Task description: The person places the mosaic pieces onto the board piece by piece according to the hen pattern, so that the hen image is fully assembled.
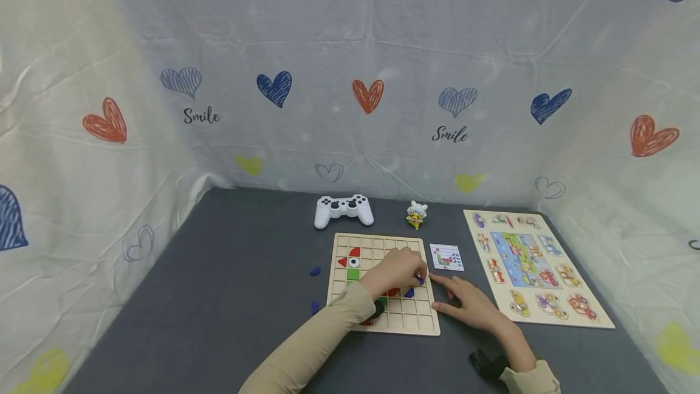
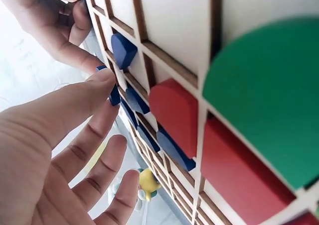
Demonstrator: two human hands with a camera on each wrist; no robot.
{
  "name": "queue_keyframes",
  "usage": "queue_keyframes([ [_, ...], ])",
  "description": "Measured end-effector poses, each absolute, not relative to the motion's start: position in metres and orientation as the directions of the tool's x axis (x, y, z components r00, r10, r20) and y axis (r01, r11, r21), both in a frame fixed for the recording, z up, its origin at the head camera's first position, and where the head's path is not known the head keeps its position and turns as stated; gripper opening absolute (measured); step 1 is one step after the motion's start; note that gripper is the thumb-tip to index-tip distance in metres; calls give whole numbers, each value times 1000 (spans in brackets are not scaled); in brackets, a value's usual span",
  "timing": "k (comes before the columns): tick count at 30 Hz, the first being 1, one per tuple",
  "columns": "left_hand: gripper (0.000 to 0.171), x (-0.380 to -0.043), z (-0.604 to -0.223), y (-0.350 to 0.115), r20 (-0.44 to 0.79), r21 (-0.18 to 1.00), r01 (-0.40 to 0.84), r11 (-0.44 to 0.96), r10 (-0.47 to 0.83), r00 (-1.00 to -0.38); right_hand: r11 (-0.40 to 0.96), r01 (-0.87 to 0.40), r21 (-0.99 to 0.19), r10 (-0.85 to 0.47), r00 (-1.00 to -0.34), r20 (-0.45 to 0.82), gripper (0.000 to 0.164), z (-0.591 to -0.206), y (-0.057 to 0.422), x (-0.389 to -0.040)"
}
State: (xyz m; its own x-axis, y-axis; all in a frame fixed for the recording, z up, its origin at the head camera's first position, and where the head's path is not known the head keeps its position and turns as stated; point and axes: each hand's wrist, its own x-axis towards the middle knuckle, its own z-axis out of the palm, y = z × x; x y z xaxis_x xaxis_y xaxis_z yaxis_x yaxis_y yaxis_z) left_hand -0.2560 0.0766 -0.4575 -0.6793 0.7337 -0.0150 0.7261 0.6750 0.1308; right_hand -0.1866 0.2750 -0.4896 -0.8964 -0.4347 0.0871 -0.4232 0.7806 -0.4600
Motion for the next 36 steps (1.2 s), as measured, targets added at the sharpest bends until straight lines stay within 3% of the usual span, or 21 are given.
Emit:
queue_keyframes([
  [36, 17, -240, -459, 60, 25, 83, 720, 689, 721, -692, 767, -439, -468, -449, -888, 98, 59, -490, 276, -188],
])
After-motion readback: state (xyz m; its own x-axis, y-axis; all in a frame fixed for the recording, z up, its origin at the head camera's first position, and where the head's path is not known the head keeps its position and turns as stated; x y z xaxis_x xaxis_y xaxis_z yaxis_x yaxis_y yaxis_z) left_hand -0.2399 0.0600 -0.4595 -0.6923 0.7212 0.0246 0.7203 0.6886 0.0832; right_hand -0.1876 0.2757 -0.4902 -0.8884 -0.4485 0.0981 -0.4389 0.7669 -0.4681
